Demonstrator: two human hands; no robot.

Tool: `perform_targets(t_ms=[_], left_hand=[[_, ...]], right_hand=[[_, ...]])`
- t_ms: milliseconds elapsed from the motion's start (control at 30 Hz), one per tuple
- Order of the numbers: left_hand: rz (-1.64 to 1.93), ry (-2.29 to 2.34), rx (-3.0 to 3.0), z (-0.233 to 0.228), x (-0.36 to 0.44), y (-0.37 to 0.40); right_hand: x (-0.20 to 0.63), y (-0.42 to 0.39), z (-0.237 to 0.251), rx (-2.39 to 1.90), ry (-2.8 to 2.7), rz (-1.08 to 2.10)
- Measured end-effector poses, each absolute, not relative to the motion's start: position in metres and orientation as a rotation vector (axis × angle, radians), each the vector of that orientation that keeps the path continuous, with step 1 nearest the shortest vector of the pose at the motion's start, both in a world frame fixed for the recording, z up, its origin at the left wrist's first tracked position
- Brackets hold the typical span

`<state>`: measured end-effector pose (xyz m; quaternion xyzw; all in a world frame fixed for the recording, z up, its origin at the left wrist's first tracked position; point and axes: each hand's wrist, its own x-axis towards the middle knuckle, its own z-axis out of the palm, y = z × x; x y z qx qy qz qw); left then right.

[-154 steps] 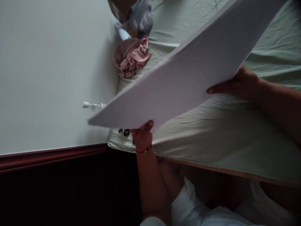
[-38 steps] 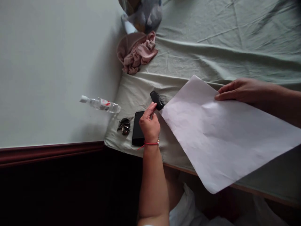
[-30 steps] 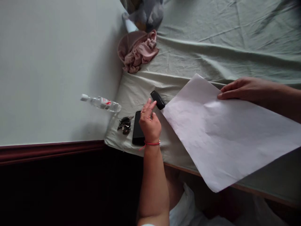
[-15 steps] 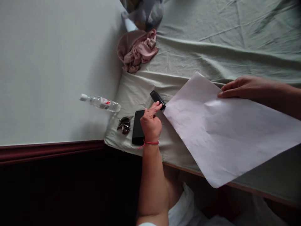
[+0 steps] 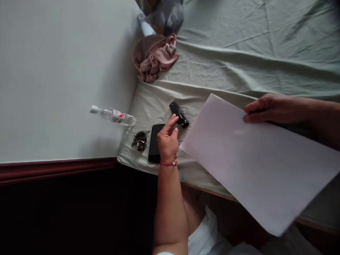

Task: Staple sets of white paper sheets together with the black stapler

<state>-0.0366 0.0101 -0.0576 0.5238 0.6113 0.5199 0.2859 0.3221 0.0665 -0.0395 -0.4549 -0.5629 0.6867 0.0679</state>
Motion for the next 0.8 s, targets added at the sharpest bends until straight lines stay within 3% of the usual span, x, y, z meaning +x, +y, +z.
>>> perform_targets(t_ms=[167, 367, 567, 700, 800], left_hand=[[1.437, 1.773, 1.03, -0.048, -0.041, 0.0], [0.95, 1.339, 0.776, -0.022, -0.031, -0.02], [0.633, 1.258, 0.853, -0.018, -0.029, -0.026], [0.697, 1.298, 0.913, -0.022, -0.034, -0.024], [0.935, 1.39, 0.906, -0.025, -0.038, -0.024]], right_hand=[[0.328, 0.06, -0.038, -1.244, -1.605, 2.223], [0.325, 0.06, -0.039, -1.285, -1.634, 2.199], [0.321, 0.06, -0.036, -1.308, -1.721, 2.196], [0.325, 0.052, -0.028, -1.412, -1.65, 2.158], [0.33, 0.048, -0.024, -1.666, -1.394, 1.89]])
